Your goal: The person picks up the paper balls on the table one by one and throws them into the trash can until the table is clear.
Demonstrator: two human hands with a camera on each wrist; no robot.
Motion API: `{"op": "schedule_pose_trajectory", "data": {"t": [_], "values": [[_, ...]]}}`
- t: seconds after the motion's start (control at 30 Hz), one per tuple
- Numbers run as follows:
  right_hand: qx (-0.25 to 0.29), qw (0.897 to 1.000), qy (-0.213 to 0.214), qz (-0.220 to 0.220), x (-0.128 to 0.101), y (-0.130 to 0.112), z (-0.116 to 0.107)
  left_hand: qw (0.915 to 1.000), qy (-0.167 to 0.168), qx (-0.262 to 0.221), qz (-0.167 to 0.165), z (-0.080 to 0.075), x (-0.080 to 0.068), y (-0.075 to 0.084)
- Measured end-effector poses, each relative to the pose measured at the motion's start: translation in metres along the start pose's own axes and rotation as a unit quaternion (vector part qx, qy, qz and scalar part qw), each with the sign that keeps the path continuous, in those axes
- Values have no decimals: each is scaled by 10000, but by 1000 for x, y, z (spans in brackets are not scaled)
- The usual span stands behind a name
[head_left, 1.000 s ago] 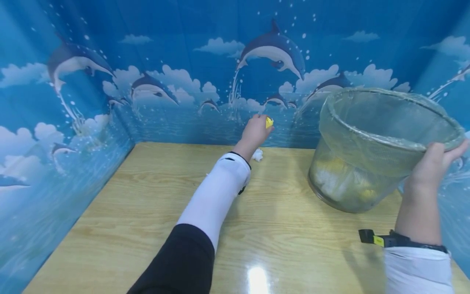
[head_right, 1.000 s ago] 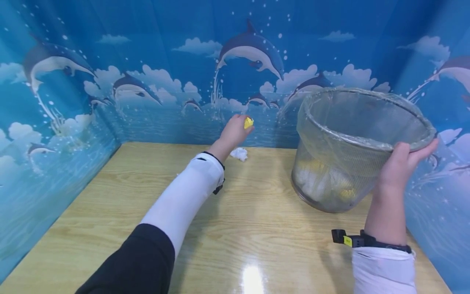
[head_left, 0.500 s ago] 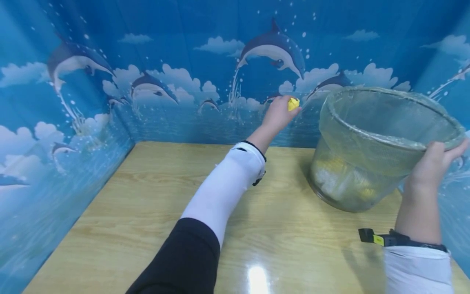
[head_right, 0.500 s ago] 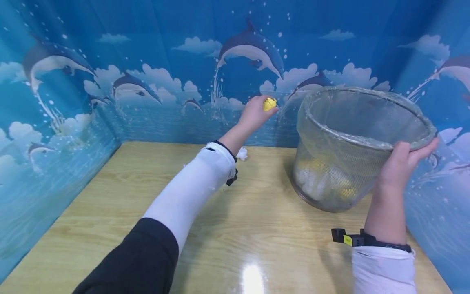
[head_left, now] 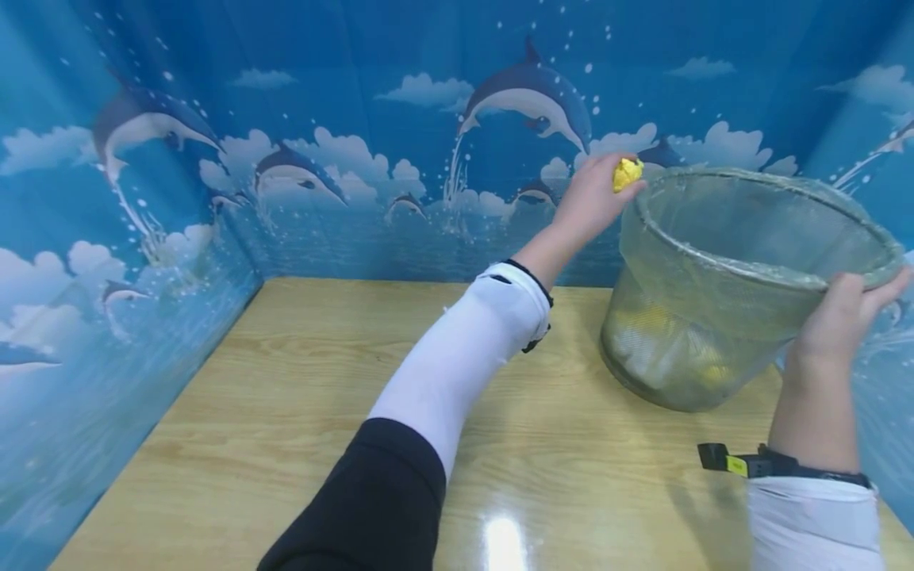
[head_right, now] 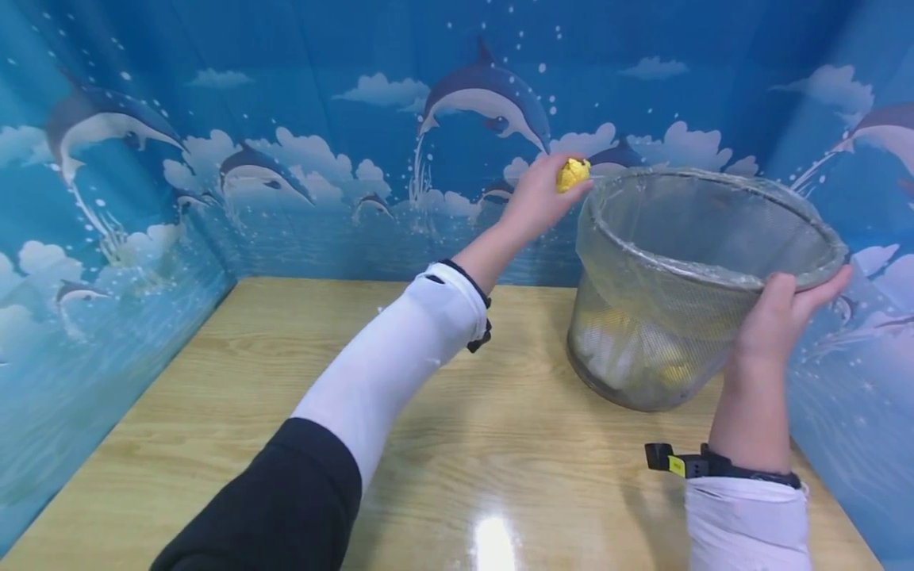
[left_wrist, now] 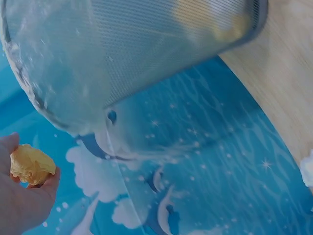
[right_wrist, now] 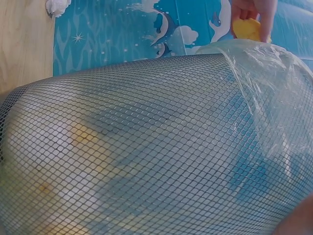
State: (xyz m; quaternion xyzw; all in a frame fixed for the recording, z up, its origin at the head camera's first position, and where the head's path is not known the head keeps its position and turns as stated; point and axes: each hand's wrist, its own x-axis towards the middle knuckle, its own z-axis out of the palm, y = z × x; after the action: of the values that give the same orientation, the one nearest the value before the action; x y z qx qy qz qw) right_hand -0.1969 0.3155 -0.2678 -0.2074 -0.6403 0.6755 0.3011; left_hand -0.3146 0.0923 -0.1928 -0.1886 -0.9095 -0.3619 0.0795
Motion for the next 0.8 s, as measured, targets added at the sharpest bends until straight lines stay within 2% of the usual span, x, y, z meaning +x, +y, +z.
{"op": "schedule_pose_trajectory", "data": {"t": [0.17,0.37,0.53,0.8], "values": [[30,9999,40,-125,1,0,-1,9995,-281,30,141,10,3,16],[18,10000,34,-45,1,-1,-1,9983,-532,154,201,18,7,31],[103,9997,63,-195,2,-2,-1,9955,-797,281,418,27,6,44],[134,9999,51,-67,2,1,-1,9917,-1022,444,638,39,1,50]]}}
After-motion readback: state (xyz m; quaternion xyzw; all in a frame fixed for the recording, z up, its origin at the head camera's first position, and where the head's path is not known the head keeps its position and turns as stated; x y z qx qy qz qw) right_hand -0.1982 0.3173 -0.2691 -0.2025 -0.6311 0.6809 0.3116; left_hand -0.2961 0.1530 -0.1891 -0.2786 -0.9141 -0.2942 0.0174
